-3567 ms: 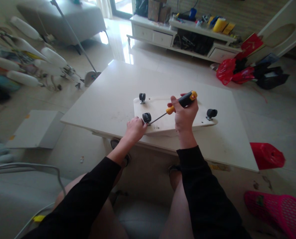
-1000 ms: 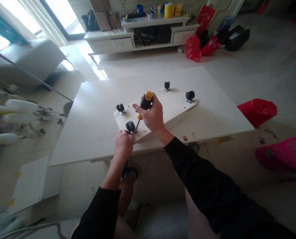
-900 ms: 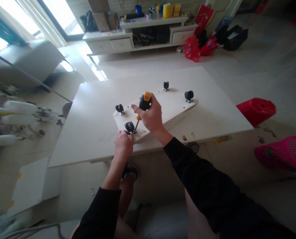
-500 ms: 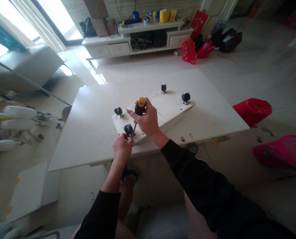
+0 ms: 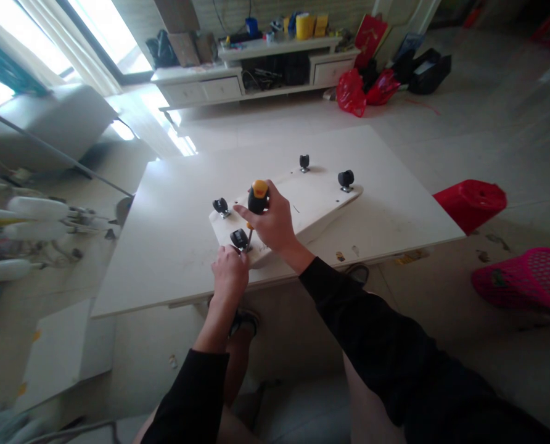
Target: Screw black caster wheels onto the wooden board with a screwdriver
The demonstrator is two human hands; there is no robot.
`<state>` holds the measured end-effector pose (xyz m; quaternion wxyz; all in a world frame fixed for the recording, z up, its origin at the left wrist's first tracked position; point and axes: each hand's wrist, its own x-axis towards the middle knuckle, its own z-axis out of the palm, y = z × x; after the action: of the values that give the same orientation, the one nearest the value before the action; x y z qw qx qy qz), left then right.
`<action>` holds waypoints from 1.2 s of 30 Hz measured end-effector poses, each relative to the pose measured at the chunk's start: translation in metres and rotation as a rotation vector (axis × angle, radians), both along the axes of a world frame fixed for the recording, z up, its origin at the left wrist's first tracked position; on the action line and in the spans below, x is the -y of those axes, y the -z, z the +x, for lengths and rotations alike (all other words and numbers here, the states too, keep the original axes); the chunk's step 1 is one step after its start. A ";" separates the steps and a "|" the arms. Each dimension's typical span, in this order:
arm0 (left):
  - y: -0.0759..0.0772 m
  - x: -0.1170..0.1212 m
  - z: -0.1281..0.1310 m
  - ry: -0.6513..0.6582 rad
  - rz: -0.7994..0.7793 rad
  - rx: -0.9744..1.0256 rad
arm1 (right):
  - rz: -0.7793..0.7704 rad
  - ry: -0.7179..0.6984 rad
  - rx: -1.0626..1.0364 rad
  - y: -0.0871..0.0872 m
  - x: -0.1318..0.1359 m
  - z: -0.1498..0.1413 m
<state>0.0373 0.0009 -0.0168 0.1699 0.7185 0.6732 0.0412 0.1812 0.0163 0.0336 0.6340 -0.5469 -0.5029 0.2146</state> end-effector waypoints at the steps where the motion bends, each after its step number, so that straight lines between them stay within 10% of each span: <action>1: 0.000 0.000 -0.001 -0.006 0.002 0.009 | 0.003 0.000 0.000 0.000 0.000 0.000; 36: 0.007 -0.012 -0.014 -0.049 -0.068 0.217 | 0.011 0.016 0.018 -0.002 0.001 0.000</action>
<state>0.0231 0.0134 -0.0238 0.2647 0.6869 0.6694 0.1000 0.1813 0.0153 0.0357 0.6341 -0.5494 -0.5053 0.2017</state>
